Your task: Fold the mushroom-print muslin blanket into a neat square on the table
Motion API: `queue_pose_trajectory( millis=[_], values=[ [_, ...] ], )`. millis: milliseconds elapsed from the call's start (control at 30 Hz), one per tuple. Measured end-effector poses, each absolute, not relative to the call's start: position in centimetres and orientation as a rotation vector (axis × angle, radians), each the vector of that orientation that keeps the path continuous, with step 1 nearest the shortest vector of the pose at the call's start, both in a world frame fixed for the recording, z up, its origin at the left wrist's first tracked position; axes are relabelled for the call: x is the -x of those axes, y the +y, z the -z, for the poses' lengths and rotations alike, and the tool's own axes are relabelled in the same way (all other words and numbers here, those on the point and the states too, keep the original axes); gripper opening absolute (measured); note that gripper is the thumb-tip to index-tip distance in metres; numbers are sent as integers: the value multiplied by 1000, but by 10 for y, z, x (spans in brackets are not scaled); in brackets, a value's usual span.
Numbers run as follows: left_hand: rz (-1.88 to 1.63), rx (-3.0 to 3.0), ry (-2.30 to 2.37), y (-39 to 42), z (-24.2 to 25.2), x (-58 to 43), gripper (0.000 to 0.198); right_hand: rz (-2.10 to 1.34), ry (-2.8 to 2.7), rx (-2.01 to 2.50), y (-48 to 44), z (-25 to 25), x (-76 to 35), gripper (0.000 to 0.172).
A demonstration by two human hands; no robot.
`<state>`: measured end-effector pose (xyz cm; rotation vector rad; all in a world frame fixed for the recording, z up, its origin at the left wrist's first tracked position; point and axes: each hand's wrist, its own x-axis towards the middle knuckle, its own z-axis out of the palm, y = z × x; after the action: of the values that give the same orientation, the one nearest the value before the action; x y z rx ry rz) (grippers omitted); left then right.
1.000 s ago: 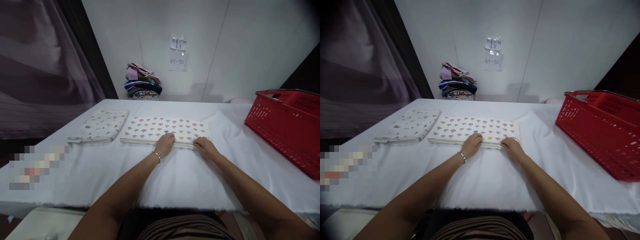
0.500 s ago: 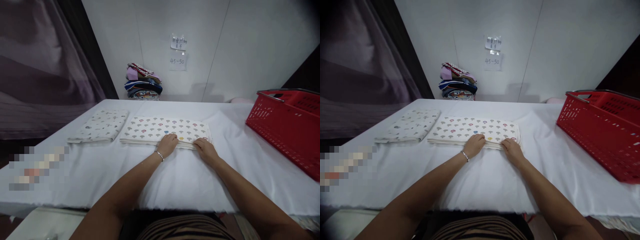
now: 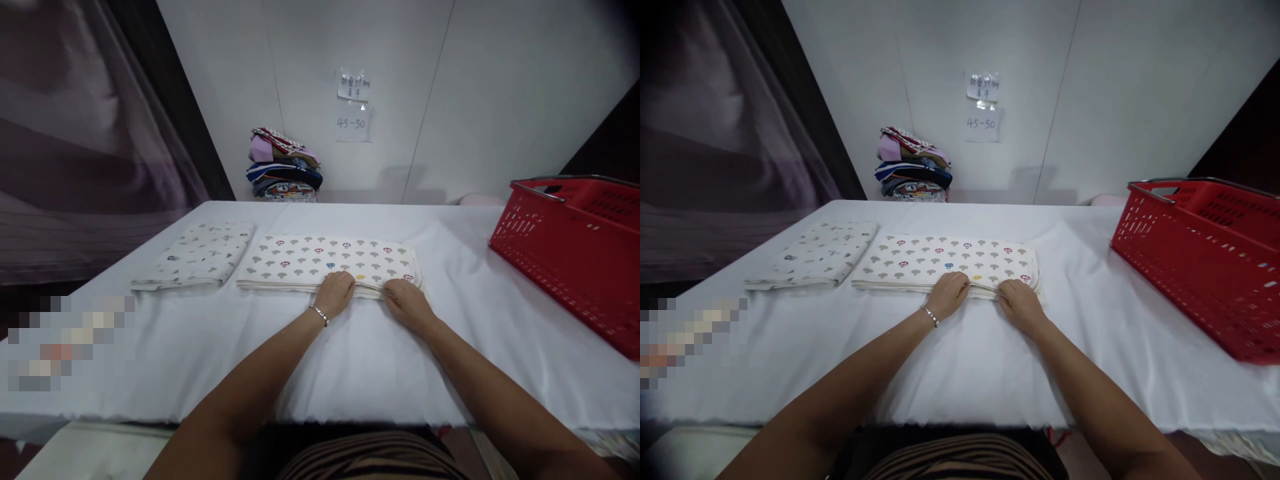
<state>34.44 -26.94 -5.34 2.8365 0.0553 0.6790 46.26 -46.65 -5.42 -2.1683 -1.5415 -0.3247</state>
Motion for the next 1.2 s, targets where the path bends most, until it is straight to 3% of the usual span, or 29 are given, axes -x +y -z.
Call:
queue_pose_trajectory(
  millis=[1000, 1200],
  values=[
    [-723, -3068, -75, -270, 66, -344, 24, 469, -1601, 2219, -462, 60, -465, 25],
    [-696, -3070, -73, -271, 68, -342, 19, 464, -1641, 2237, -462, 58, -464, 24]
  ],
)
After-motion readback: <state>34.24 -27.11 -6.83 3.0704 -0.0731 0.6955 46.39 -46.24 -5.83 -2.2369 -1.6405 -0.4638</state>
